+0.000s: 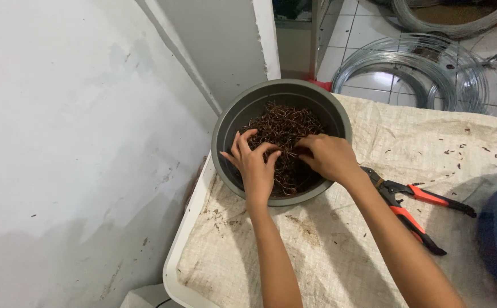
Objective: Cutting small wires with pliers and placing them in a bowl
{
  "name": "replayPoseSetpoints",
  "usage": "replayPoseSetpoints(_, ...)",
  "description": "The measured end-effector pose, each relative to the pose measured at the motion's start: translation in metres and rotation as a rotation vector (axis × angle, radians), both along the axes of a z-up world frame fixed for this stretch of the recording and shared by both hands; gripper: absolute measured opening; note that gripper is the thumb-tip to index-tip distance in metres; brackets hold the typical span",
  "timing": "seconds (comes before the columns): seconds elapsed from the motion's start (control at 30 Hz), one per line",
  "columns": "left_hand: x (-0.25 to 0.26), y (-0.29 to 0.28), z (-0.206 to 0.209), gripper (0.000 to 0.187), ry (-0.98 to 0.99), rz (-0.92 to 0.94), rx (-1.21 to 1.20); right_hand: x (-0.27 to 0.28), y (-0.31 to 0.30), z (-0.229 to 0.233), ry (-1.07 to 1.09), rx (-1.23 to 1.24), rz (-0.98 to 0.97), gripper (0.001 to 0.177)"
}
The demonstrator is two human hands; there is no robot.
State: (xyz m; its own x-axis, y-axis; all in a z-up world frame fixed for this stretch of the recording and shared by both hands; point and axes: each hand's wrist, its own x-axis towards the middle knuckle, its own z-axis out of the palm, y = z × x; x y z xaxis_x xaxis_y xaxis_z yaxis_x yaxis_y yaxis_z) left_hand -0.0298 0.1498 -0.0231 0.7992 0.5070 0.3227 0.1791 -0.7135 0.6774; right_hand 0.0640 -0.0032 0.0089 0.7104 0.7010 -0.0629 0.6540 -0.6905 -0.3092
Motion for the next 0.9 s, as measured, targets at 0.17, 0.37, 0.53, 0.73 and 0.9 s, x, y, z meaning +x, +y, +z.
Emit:
replayPoseSetpoints(0.17,0.0,-0.001,0.009,0.006,-0.033,-0.024,0.009,0.002,-0.001,-0.005,0.004,0.037,-0.008,0.038)
replayPoseSetpoints(0.37,0.0,-0.007,0.012,0.006,-0.08,-0.04,-0.011,0.0,-0.002,0.001,0.014,0.079,0.01,0.044)
replayPoseSetpoints(0.53,0.002,-0.006,0.007,0.007,-0.089,-0.023,0.021,0.003,-0.004,0.0,0.045,0.103,0.038,0.043)
replayPoseSetpoints(0.73,0.001,-0.009,0.01,0.007,-0.05,-0.017,0.041,0.009,-0.002,-0.014,0.034,0.072,0.053,0.031)
replayPoseSetpoints(0.9,0.002,-0.007,0.005,0.006,-0.078,-0.023,-0.001,0.004,-0.002,-0.007,0.025,0.055,0.009,0.04)
